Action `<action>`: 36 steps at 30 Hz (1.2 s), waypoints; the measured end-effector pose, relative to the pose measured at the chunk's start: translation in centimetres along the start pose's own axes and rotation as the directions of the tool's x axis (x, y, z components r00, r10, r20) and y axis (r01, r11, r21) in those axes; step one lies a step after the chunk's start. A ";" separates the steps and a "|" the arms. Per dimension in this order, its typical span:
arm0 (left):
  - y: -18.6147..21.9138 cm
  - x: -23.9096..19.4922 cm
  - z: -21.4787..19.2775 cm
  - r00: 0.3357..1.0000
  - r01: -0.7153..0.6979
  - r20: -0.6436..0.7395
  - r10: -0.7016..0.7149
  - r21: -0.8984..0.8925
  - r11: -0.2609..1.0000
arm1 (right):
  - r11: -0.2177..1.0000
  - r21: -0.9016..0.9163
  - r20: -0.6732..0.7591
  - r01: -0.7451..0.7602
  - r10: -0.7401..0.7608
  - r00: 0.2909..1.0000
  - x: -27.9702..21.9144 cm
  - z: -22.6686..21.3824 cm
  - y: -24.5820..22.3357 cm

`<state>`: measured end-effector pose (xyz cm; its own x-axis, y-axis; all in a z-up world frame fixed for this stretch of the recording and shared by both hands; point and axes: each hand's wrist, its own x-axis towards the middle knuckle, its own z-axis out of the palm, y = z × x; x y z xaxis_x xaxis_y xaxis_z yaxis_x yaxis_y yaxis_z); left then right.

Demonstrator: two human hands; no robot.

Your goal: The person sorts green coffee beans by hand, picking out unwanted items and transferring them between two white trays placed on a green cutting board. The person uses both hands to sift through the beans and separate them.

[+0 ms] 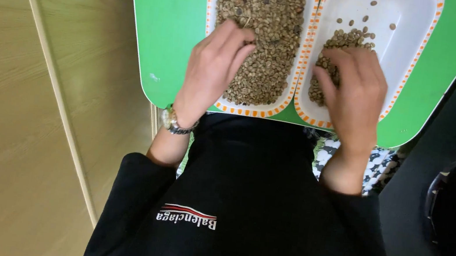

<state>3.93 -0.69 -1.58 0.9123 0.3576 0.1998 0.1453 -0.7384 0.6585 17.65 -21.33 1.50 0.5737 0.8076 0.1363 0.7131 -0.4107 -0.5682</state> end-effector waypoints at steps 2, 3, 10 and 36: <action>0.3 0.6 0.0 1.000 -0.012 0.020 0.011 0.047 0.999 | 0.999 0.013 -0.007 0.037 -0.037 0.999 1.3 1.3 -1.0; 0.5 1.0 0.0 0.999 -0.029 0.044 0.025 0.103 0.994 | 0.997 0.033 -0.022 0.073 -0.072 0.997 2.0 2.0 -1.5; 0.1 1.4 -0.1 0.998 0.002 0.069 -0.006 0.056 0.998 | 0.988 -0.056 0.016 0.142 -0.142 0.990 5.6 4.0 -4.6; 0.2 0.9 -0.1 0.991 0.108 0.089 -0.100 -0.092 0.990 | 0.990 -0.019 0.012 0.139 -0.139 0.990 5.7 5.1 -3.8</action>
<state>4.70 -0.43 -1.22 0.9238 0.3770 0.0674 0.2070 -0.6396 0.7403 16.13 -13.05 0.30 0.4643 0.8619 0.2037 0.7932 -0.3024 -0.5286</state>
